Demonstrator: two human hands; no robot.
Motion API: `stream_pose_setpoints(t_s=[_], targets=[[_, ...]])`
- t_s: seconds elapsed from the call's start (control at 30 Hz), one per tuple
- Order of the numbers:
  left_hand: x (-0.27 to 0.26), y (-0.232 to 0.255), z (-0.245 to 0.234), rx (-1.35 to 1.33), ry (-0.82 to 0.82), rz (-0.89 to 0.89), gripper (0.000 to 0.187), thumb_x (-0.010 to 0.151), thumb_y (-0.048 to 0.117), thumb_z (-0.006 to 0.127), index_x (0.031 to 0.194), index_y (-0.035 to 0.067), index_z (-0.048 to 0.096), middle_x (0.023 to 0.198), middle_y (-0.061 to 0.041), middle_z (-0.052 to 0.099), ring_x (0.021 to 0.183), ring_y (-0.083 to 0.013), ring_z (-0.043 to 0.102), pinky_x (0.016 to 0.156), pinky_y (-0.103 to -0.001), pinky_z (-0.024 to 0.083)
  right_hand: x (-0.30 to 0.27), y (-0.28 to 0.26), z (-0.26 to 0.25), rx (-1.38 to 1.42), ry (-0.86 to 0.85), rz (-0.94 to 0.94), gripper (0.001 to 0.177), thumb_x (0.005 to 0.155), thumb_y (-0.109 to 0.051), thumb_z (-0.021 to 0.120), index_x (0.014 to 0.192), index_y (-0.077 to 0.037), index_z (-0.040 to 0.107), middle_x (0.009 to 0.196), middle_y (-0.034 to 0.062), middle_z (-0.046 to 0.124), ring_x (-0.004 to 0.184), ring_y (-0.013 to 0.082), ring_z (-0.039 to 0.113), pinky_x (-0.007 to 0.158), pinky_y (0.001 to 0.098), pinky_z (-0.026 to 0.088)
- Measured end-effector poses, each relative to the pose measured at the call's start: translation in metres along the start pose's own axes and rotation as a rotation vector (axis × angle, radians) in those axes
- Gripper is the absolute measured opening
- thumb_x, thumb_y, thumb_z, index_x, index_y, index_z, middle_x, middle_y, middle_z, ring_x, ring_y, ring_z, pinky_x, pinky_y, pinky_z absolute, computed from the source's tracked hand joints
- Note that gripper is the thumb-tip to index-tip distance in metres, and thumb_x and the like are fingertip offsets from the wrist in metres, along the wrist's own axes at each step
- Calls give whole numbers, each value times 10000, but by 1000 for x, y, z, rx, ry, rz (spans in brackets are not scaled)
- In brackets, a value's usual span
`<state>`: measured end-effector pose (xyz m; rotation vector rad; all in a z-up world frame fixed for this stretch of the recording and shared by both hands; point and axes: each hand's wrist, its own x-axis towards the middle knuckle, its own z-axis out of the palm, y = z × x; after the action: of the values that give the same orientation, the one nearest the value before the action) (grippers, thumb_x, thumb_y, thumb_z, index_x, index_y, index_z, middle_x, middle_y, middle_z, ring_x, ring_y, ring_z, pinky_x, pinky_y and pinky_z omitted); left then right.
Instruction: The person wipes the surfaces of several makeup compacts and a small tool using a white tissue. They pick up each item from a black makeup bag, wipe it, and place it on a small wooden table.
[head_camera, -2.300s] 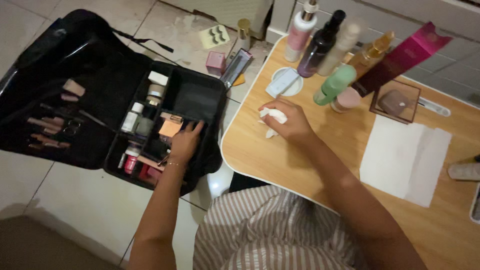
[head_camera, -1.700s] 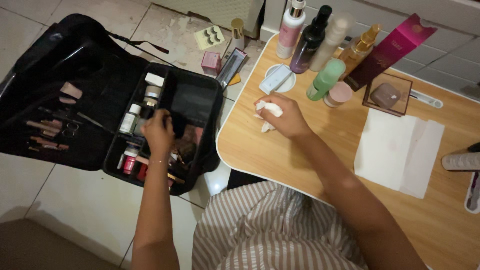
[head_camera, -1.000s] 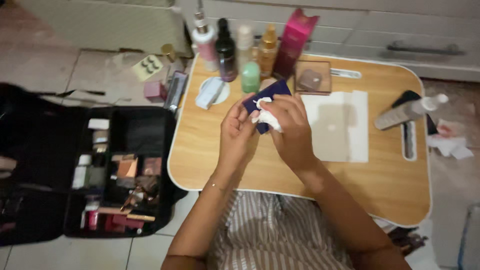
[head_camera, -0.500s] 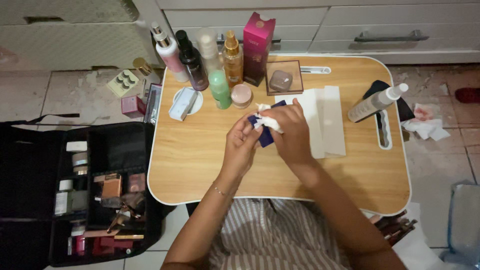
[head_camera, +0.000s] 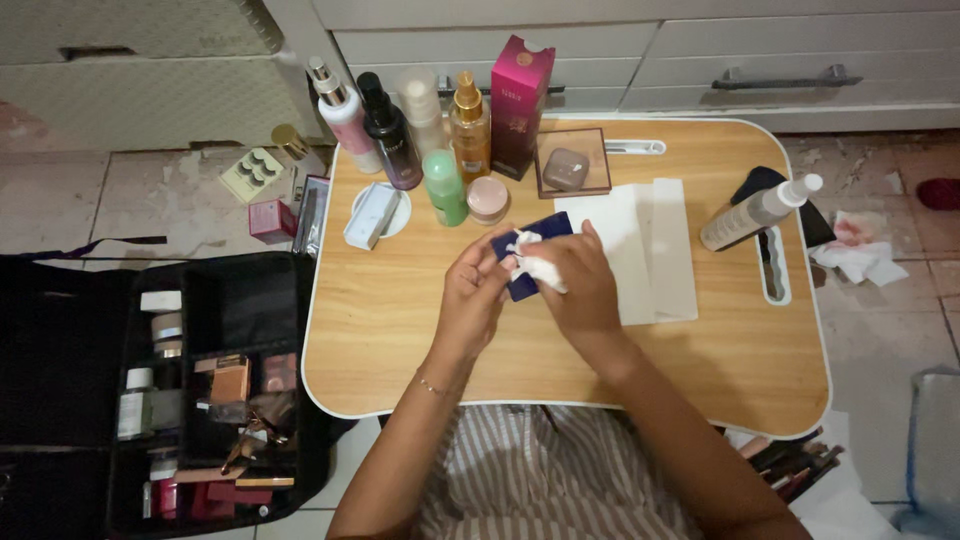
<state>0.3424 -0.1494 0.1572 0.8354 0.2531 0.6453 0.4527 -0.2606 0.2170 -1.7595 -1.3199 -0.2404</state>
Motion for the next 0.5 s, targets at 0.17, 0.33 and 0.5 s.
stream_pose_setpoints(t_s=[0.17,0.33,0.5], targets=[[7,11,-3,-70,-5,-8,359,1016,39,631,1342,49,481,1123,-119,722,992,-126,688,844,-253,555,11,8,-23,78,26,157,345,860,-29,763,1187,-112,687,1232,178,584,1157,281,624,979,373,502],[14,28,-7,-82,18,-35,330,1041,92,634,1342,8,530,1155,-119,705,1022,-156,682,914,-320,559,14,11,-30,531,-130,497,317,971,-125,711,1276,-66,646,1097,4,706,987,88,630,849,262,507],[18,32,-4,-107,57,-161,463,1024,142,609,1459,2,534,1280,-71,668,1134,-145,649,935,-290,567,0,6,-17,539,-45,677,255,966,-168,701,1191,-64,643,869,-16,693,704,38,598,595,230,482]])
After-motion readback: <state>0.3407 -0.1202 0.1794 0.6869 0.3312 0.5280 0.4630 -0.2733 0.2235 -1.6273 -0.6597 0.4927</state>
